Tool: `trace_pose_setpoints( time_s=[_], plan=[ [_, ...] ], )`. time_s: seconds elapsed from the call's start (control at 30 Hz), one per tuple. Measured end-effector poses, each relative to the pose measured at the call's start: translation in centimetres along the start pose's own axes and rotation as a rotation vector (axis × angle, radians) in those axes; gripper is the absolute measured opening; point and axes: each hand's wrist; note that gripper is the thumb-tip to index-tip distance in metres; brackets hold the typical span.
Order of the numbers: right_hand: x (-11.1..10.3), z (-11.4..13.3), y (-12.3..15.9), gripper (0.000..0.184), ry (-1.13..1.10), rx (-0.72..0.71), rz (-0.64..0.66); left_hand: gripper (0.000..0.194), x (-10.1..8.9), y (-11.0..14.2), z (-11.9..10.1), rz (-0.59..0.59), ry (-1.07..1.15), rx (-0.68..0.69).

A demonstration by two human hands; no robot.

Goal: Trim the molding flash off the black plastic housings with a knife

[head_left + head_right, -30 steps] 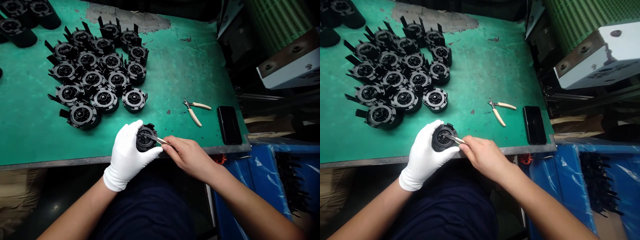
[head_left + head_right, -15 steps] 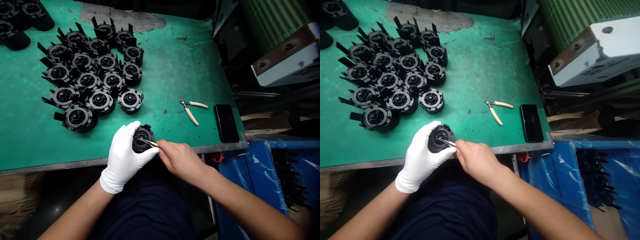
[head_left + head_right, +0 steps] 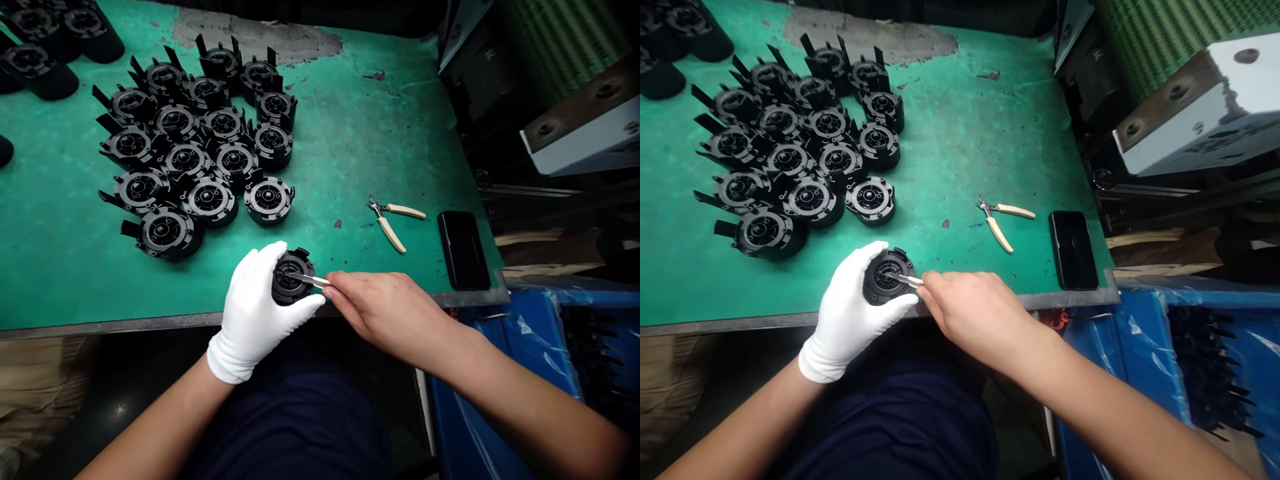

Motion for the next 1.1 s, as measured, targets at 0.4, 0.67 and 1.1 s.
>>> trace_pose_setpoints(
  time_s=[0.4, 0.67, 1.1],
  plan=[
    [-0.1, -2.2, 1.0, 0.025, -0.289, 0.155, -0.161, 0.054, -0.2, 0.4, 0.0, -0.042, 0.035, 0.138],
    [1.5, -2.5, 1.2, 0.032, -0.362, 0.072, -0.221, 0.038, 0.2, 0.6, -0.4, -0.07, 0.056, 0.149],
    [0.1, -3.2, -0.9, 0.036, 0.051, -0.015, -0.182, 0.095, 0.8, 0.5, -0.3, -0.051, -0.049, 0.057]
  ],
)
Point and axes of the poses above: each hand's wrist, its own y-axis away from the middle knuckle, its own x-axis out of the palm, z = x × y, and after that the axes turned 13 degrees about y, right-handed
